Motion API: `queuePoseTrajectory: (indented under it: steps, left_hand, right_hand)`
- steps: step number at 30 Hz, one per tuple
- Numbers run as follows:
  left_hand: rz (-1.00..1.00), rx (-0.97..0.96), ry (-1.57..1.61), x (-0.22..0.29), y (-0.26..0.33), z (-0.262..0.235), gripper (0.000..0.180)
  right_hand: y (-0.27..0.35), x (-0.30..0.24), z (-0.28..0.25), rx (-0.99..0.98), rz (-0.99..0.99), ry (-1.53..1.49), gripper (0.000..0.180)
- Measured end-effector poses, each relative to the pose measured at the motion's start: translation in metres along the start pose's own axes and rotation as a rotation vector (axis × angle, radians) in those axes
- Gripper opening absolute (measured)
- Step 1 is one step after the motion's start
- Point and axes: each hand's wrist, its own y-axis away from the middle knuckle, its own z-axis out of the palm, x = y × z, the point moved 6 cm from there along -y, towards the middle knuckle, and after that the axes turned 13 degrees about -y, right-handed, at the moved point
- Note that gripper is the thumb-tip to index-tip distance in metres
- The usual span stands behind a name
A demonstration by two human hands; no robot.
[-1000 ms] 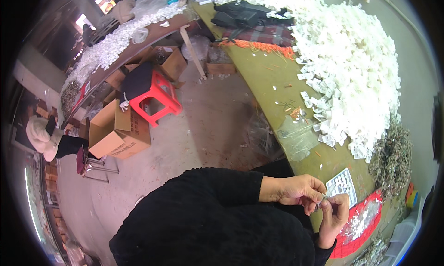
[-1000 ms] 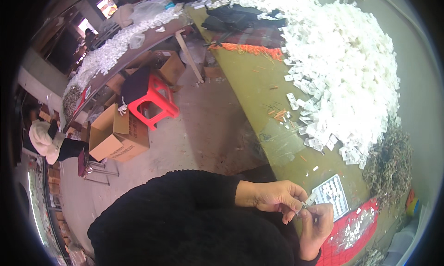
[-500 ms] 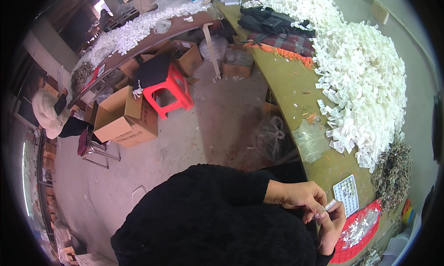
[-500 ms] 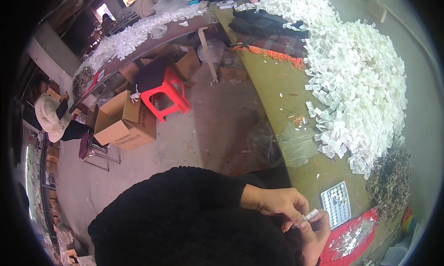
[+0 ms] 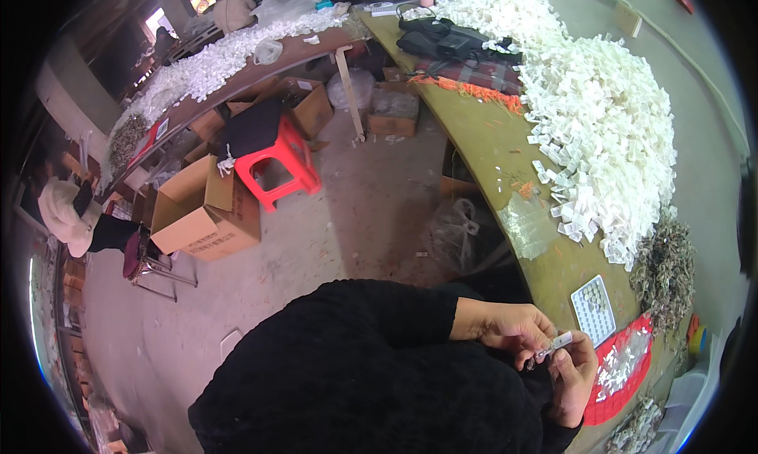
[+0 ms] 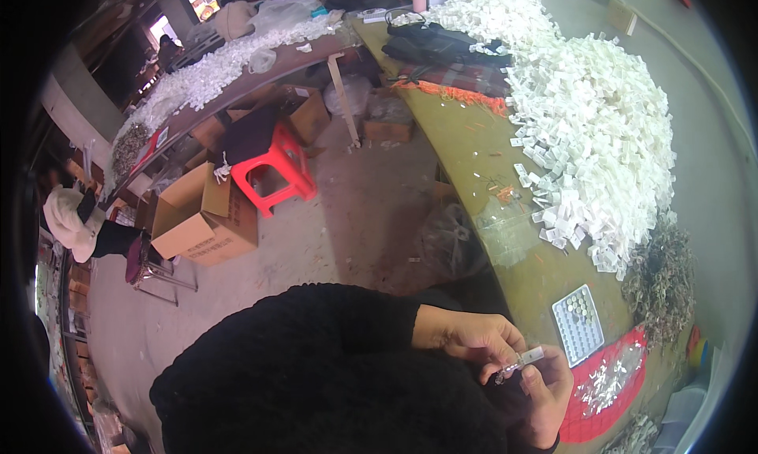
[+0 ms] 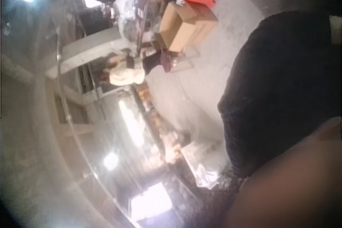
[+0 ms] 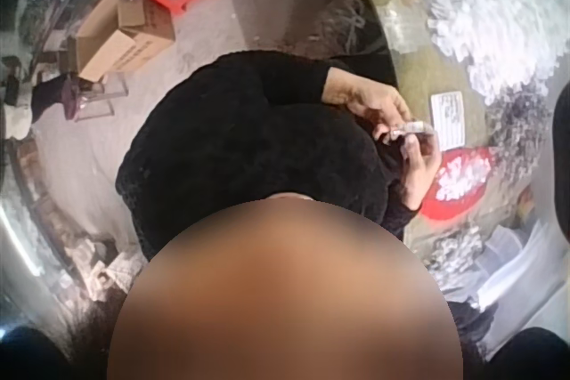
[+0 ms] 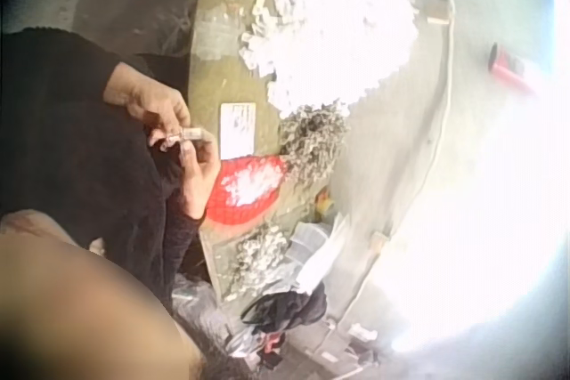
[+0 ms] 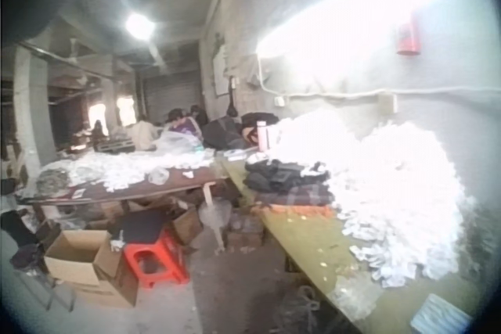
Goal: The person repeatedly picks up small white plastic housings and metal components from a table, inserts the metal parts into the housings, and places the assembled units into a white tray. The person handles the items one at a time.
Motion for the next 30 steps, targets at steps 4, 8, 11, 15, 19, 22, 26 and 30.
queuePoseTrajectory:
  steps: [4, 8, 11, 15, 19, 22, 26, 30]
  left_hand:
    - [-0.066, -0.044, -0.089, -0.005, 0.009, 0.010, 0.017]
    - [-0.036, -0.065, -0.152, -0.002, 0.017, 0.018, 0.019]
    - [-0.066, -0.035, -0.202, -0.001, 0.026, 0.017, 0.013]
    - [-0.104, -0.091, -0.296, 0.003, 0.042, 0.021, 0.012]
    - [-0.119, -0.051, -0.342, 0.005, 0.052, 0.024, 0.012]
    - [-0.120, 0.031, -0.283, 0.002, 0.052, 0.020, 0.014]
    - [0.000, 0.113, -0.174, -0.008, 0.047, 0.015, 0.023]
    - [0.118, 0.059, -0.065, -0.011, 0.040, 0.015, 0.022]
  right_hand:
    - [0.016, -0.008, 0.004, 0.055, -0.084, 0.304, 0.005]
    - [0.038, -0.015, 0.030, 0.093, -0.535, 0.686, 0.015]
    - [0.049, -0.016, 0.048, 0.144, -0.718, 0.914, 0.023]
    - [0.054, -0.014, 0.059, 0.089, -0.614, 0.778, 0.020]
    - [0.067, -0.010, 0.067, 0.177, -0.771, 0.858, 0.018]
    - [0.073, -0.003, 0.070, 0.120, -0.943, 0.926, 0.029]
    - [0.074, 0.010, 0.070, 0.022, -0.970, 0.984, 0.038]
    - [0.075, 0.022, 0.069, 0.101, -0.894, 1.060, 0.034]
